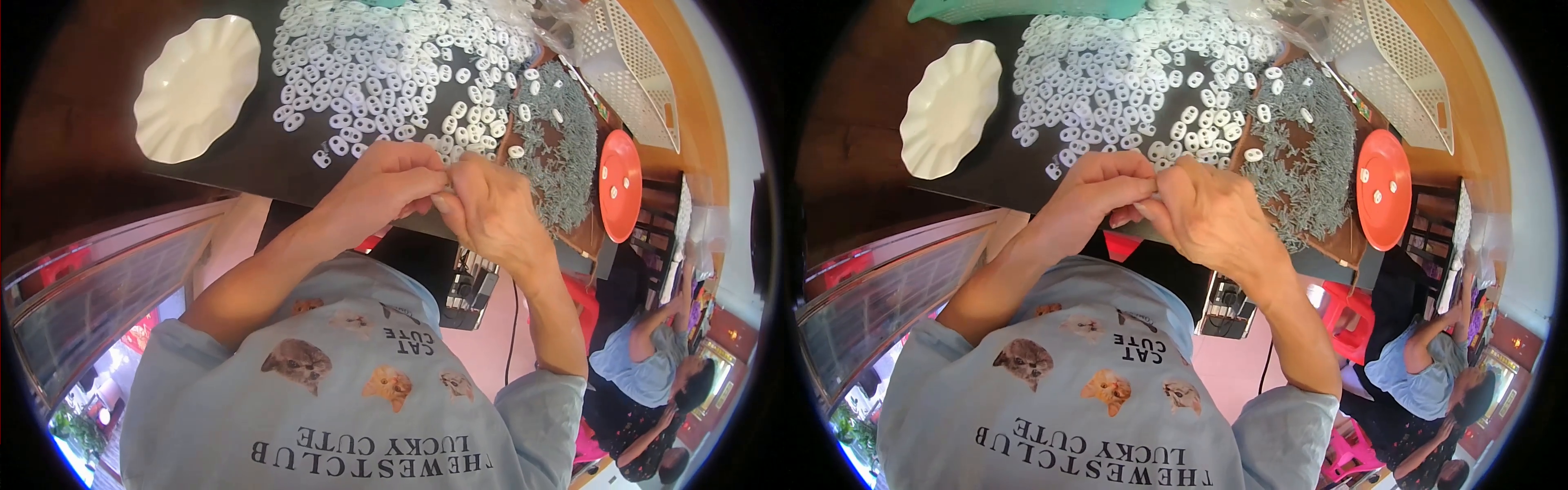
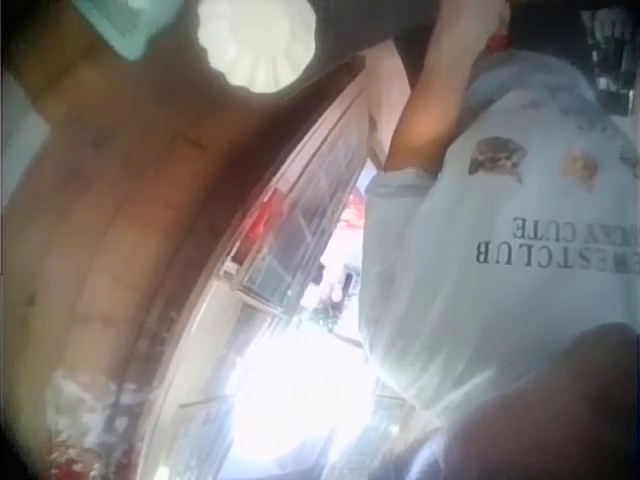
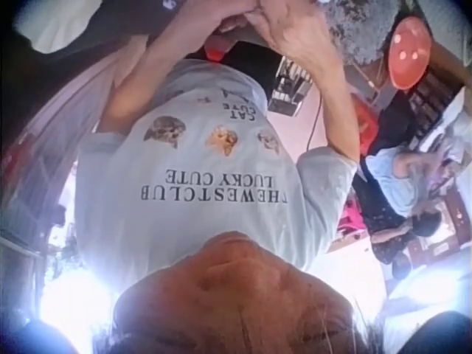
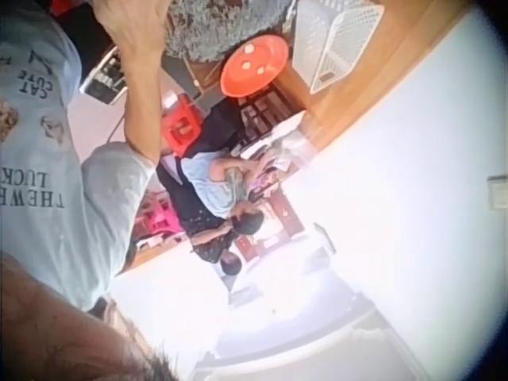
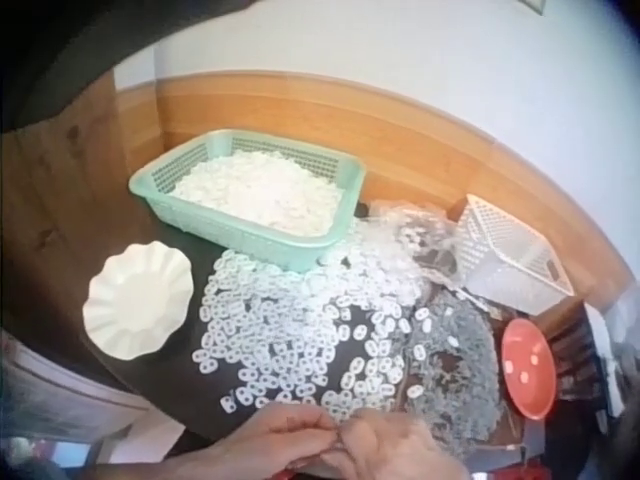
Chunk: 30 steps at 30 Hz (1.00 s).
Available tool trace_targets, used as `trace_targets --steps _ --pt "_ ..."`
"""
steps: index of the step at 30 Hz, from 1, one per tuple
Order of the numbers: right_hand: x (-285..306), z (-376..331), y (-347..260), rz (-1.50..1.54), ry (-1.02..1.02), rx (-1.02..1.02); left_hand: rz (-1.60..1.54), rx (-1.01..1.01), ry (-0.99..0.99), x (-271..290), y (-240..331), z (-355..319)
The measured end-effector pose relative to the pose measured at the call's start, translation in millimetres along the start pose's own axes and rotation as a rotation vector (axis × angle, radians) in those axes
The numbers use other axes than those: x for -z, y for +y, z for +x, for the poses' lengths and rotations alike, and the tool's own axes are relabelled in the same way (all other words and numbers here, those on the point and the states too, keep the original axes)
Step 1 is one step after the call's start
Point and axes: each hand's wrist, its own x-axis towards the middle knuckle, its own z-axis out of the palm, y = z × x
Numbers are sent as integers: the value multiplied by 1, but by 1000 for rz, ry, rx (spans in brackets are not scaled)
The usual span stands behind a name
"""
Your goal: Sorting and inspecting small white plastic fasteners at a desk.
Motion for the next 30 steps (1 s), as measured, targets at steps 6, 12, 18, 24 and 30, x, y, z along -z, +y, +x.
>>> trace_targets --steps 6,12,18,24,30 --pt "-1 -1 -4 76 23 -4 -79 43 -24 -2 3 -5" --pt "-1 -5 -4 154 38 -18 -156 17 -78 -5 5 -5" --pt "9 -5 -5 135 -4 -30 -145 11 -94 -2 6 -4" --pt "6 -5 -7 124 -4 -32 -183 5 -94 -6 1 -4" --pt "3 -5 -12 180 10 -34 -179 55 -81 -12 9 -13"
